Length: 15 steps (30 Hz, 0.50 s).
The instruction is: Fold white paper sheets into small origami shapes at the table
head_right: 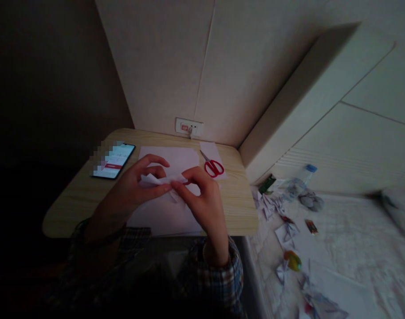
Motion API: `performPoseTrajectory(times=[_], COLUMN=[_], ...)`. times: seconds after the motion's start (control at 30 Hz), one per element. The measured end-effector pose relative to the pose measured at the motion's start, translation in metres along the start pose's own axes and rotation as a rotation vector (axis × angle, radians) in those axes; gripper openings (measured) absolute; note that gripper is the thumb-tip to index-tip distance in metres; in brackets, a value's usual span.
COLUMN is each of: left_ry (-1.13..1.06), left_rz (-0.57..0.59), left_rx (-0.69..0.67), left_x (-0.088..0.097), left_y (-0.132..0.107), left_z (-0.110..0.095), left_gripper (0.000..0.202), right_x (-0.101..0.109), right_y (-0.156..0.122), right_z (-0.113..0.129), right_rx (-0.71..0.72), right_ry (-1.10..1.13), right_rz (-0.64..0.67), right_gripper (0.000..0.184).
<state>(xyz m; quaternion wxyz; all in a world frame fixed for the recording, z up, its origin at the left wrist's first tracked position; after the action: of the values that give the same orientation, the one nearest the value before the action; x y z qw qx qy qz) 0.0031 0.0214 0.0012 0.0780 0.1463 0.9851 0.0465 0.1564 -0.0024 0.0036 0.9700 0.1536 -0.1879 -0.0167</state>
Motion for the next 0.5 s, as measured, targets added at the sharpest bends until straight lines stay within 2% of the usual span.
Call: performPoseTrajectory(times=[0.2,0.5], left_ry=[0.016,0.048], left_rz=[0.022,0.059], left_rx=[0.005,-0.002], left_x=[-0.0009,0.0007], left_y=[0.0000,-0.0011], left_z=[-0.0014,-0.0010], left_gripper=[0.034,0.033], right_x=[0.0009,0.0061], right_y=[-0.0016,-0.0039], right_z=[0.0000,0.0083], right_rx=[-0.028,0.009], right_ry=[0.027,-0.038], right_rz=[-0.067,-0.012], right_gripper=[0.016,0.026])
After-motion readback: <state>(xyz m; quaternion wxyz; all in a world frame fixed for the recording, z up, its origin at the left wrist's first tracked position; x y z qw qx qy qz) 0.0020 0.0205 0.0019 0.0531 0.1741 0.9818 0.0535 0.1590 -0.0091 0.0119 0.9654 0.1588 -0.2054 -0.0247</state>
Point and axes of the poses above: each hand's wrist, its own y-axis towards the middle knuckle, its own x-axis out of the back of the hand, z = x × y, the point moved 2 cm from there along y, towards the middle knuckle, and after that the axes turned 7 degrees about -y, right-handed, at the moved point
